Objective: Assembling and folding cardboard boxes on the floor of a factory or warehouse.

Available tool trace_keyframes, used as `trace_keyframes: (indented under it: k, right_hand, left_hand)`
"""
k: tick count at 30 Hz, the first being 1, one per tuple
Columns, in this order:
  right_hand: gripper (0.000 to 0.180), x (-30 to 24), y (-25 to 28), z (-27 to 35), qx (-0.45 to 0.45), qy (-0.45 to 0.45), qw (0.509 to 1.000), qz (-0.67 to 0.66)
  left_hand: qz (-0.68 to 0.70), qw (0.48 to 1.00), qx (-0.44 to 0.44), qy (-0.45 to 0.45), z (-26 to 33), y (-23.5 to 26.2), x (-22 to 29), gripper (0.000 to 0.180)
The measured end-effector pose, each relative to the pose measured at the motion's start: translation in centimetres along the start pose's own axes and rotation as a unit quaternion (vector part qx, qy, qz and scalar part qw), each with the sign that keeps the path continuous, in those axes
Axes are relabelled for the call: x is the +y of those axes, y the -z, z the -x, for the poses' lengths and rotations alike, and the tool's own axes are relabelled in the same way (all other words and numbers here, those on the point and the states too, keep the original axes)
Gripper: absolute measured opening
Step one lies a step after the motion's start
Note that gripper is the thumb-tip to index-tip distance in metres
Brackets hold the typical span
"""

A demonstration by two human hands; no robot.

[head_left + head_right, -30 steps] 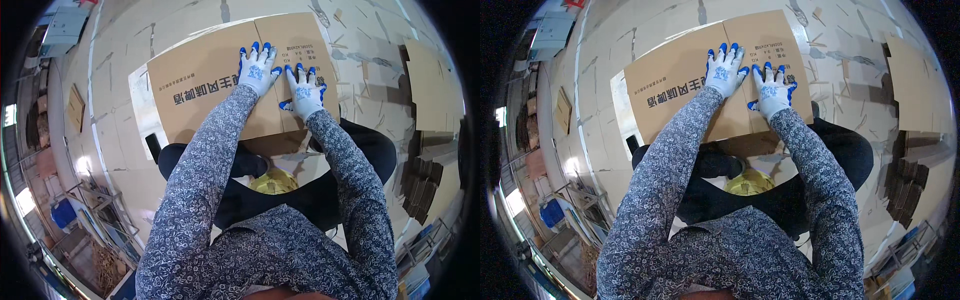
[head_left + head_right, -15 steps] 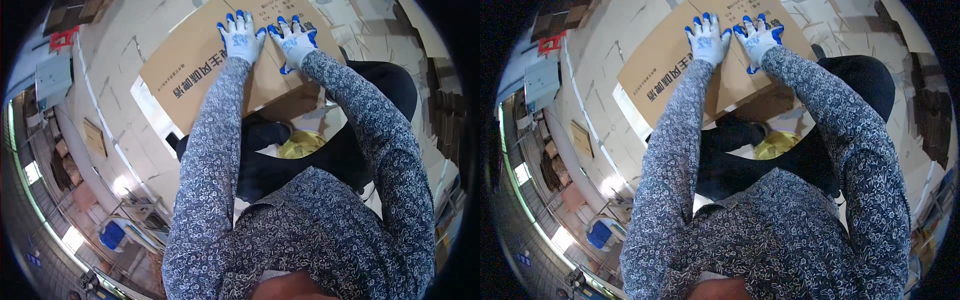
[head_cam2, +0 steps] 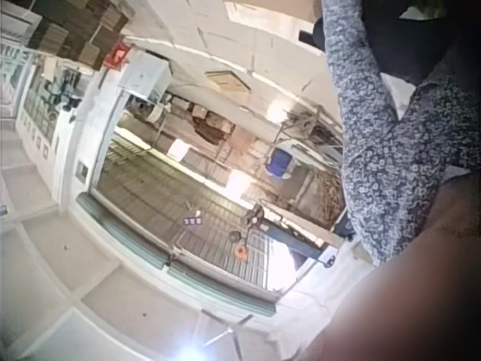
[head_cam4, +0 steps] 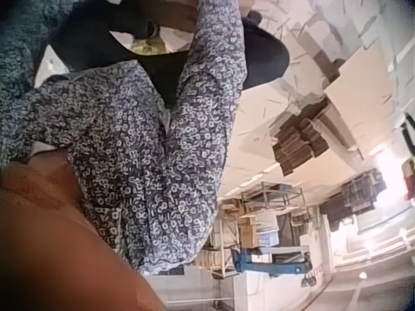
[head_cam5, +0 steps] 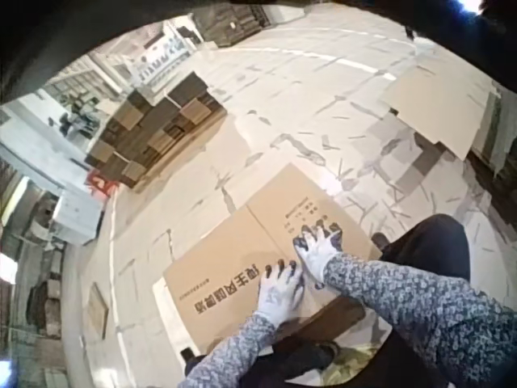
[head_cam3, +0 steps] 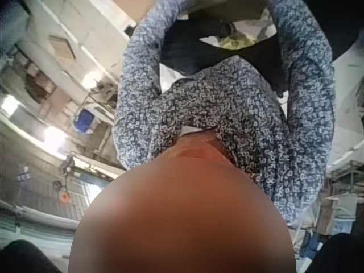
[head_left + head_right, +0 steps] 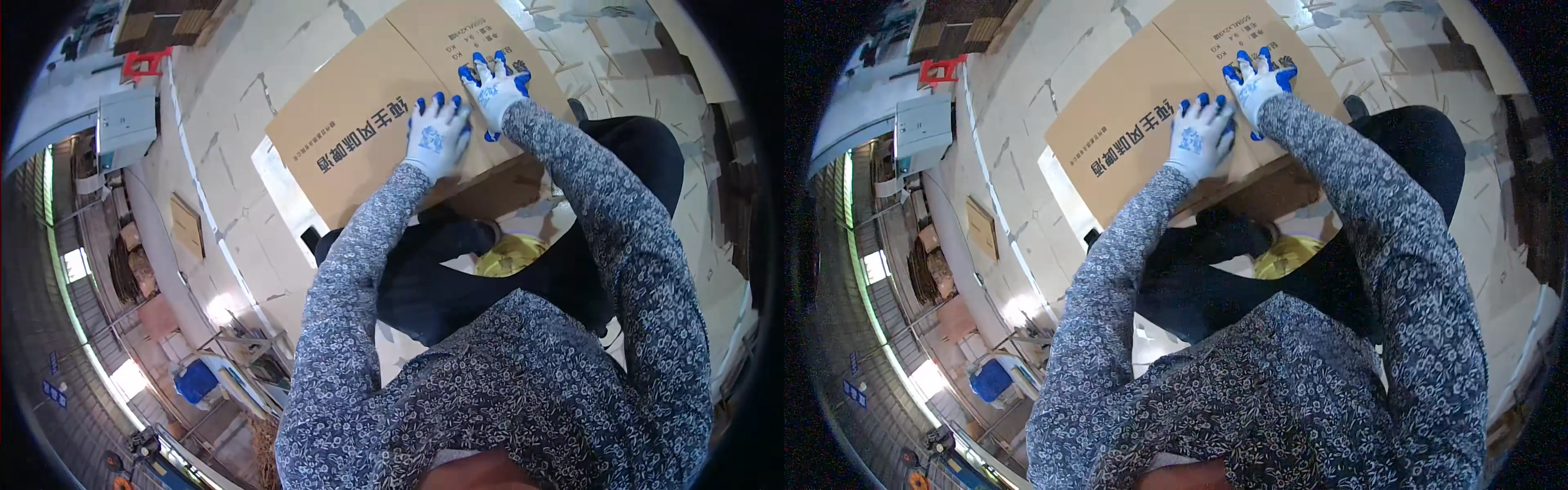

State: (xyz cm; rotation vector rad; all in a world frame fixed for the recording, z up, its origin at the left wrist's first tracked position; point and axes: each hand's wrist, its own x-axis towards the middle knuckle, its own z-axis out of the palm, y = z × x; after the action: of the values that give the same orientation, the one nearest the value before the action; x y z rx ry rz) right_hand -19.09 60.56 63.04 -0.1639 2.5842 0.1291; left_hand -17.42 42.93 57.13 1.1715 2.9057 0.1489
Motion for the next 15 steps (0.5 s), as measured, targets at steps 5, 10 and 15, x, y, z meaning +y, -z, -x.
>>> trace_keyframes:
  k: [5,10,15]
  right_hand:
    - [0.128,0.0,-0.9,0.0,-0.005,-0.006,1.0,-0.007]
    - [0.128,-0.6,-1.4,-0.3,0.013,-0.003,1.0,-0.005]
    - [0.128,-0.4,-1.3,-1.0,0.006,-0.003,1.0,0.0]
  left_hand:
    - [-0.062,0.982,0.047,0.174,-5.9,0.4,-3.7,0.07]
    - [-0.066,0.978,0.005,0.199,-7.3,-0.8,-5.0,0.07]
    - [-0.088,0.984,-0.008,0.151,-7.0,-0.7,-5.0,0.072]
